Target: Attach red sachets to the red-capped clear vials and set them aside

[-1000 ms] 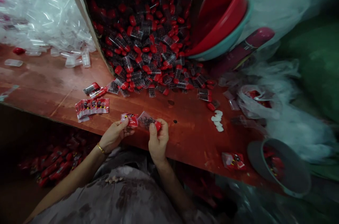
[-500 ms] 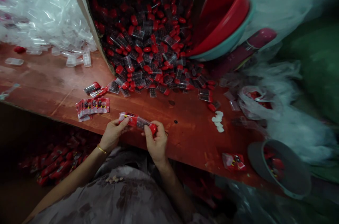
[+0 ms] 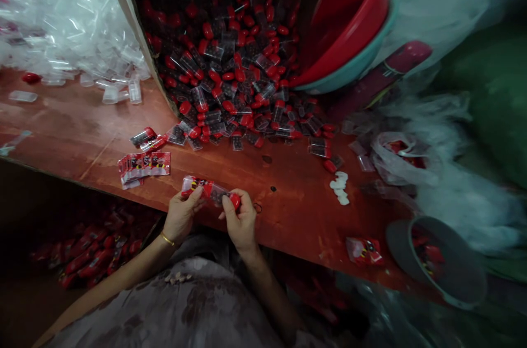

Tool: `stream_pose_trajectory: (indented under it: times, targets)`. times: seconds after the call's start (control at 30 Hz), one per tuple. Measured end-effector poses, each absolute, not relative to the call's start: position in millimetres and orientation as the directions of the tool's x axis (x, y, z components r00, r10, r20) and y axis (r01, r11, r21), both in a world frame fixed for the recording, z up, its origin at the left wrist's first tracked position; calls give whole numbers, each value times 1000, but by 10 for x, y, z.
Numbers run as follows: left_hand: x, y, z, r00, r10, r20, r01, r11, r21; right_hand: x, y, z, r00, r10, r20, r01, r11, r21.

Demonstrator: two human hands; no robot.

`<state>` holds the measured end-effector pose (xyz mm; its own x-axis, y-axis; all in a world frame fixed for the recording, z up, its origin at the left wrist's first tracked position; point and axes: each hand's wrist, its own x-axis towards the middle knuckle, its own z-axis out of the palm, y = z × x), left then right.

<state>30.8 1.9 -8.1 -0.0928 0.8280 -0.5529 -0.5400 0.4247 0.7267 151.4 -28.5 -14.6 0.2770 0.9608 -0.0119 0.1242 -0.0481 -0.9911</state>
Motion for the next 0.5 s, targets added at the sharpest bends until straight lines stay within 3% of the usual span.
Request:
stream_pose_trajectory:
  times: [0.1,0.3,0.5]
  targets:
    - [314,9,-85,-98,844,-528,-528,406,746,1506,-253,-102,247,969,-28,153,-67,-986]
    - [275,26,-90,-18,842,-540,-565,437,700,1452,-257,-124,202,977,-73,7,-76,-997]
    - [262,5,-92,42,861,-506,-575,435,693,1450,-257,-138,183,981,-67,49,-78,-996]
